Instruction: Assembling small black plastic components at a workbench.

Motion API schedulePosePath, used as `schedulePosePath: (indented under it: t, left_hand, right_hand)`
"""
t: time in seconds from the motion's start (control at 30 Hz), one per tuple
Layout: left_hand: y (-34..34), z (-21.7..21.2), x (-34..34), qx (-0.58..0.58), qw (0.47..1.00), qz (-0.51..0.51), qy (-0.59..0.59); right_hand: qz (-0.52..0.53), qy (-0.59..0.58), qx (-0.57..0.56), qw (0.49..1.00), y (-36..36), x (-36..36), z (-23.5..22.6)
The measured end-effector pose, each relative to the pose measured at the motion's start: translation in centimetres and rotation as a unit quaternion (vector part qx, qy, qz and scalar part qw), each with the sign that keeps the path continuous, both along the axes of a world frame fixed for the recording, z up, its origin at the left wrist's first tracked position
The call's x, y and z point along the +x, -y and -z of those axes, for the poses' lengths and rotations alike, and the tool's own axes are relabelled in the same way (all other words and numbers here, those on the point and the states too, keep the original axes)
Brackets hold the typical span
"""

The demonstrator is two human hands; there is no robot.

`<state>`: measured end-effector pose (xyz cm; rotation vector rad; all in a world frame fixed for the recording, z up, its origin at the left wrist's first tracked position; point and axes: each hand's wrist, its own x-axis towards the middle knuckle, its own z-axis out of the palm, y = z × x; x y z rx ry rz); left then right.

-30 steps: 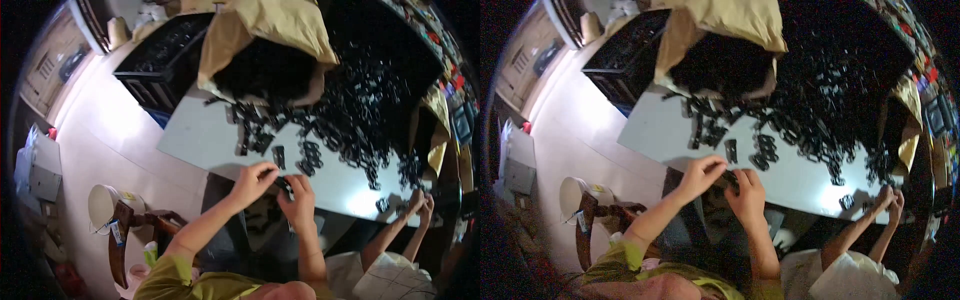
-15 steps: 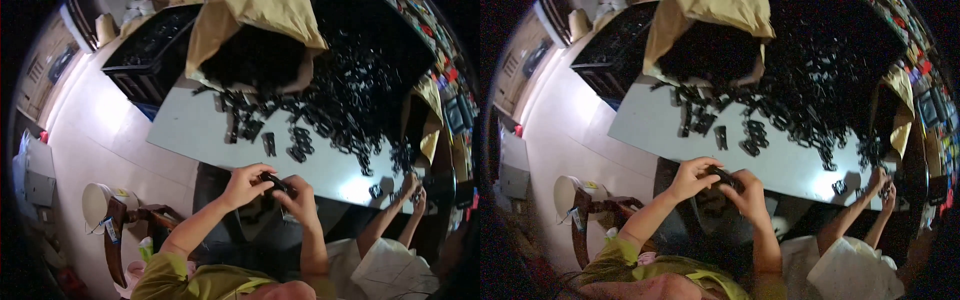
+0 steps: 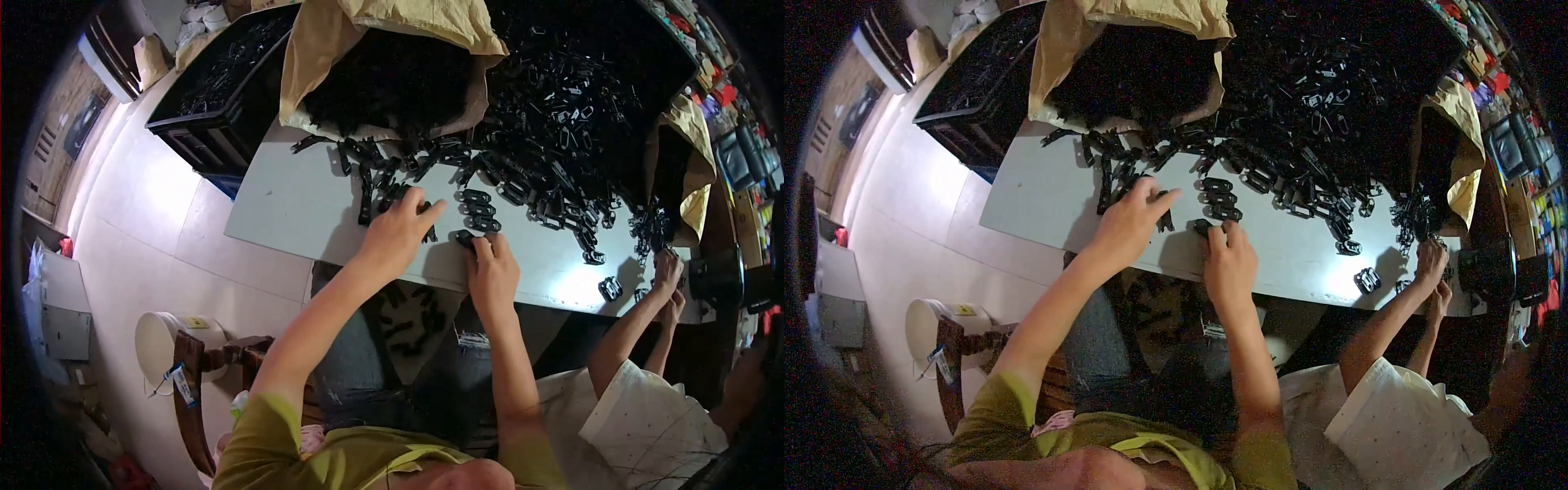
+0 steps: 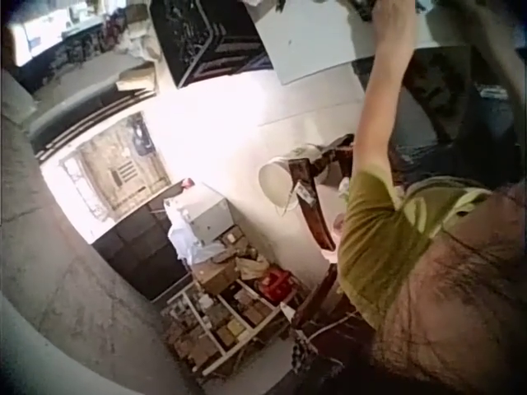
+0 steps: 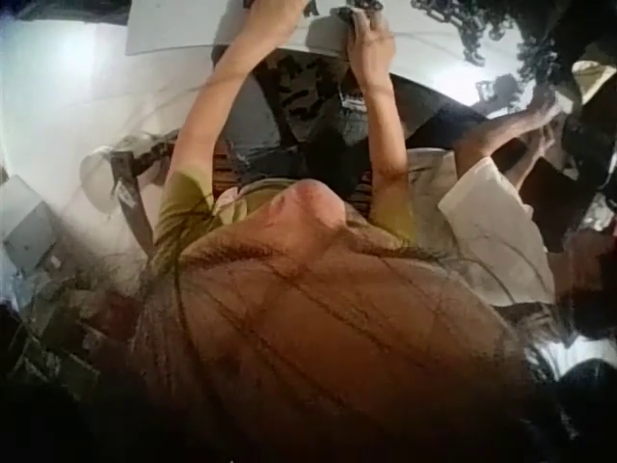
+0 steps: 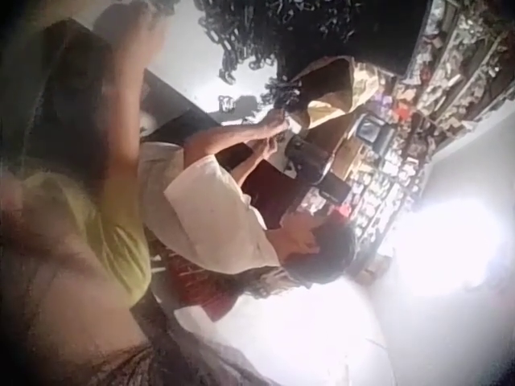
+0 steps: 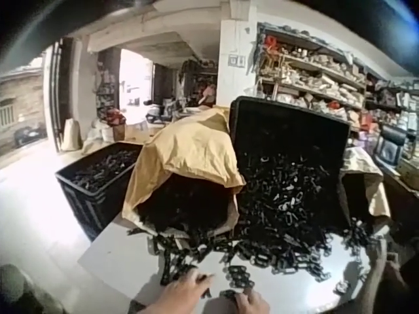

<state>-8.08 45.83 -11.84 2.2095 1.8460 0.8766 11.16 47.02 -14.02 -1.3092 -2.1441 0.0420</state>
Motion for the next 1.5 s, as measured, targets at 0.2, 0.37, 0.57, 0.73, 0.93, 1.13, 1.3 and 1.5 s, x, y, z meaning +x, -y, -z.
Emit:
schedulePosePath:
  t: [0.2,0.37,0.57,0.73,0.93,1.13,1.3,1.5]
  left_hand:
    - [0.4,0.3,-1.5,-0.009,0.998,0.03,-0.06]
    - [2.1,-0.1,-0.7,-0.056,0.993,0.034,0.094]
    - [3.2,-1.0,-0.2,-0.109,0.969,0.084,0.204]
    - [3.5,-1.2,0.0,-0.151,0.932,0.096,0.314]
    - [4.4,-0.6,1.5,-0.092,0.94,0.066,0.321]
    - [5.1,0.0,1.3,-0.122,0.896,0.149,0.401]
    - [5.3,-0.1,1.0,-0.22,0.841,0.104,0.483]
    - [5.5,0.0,0.6,-0.206,0.829,0.137,0.501]
  right_hand:
    - [0.051,0.032,-0.148,0.987,0.5,-0.8,-1.1]
    - [-0.059,-0.165,-0.171,0.969,0.2,0.6,-2.2]
    - [-0.164,-0.123,-0.131,0.97,1.6,-0.8,-3.7]
    - [-0.186,-0.101,-0.126,0.969,2.3,-0.6,-4.1]
    - [-0.187,-0.02,0.016,0.982,3.8,-1.1,-3.4]
    - [-0.124,-0.239,-0.317,0.909,3.7,0.8,-3.0]
    - [-0.125,-0.26,-0.308,0.907,3.5,-0.1,-2.7]
    - [-0.153,-0.264,-0.285,0.908,3.5,-0.3,-2.5]
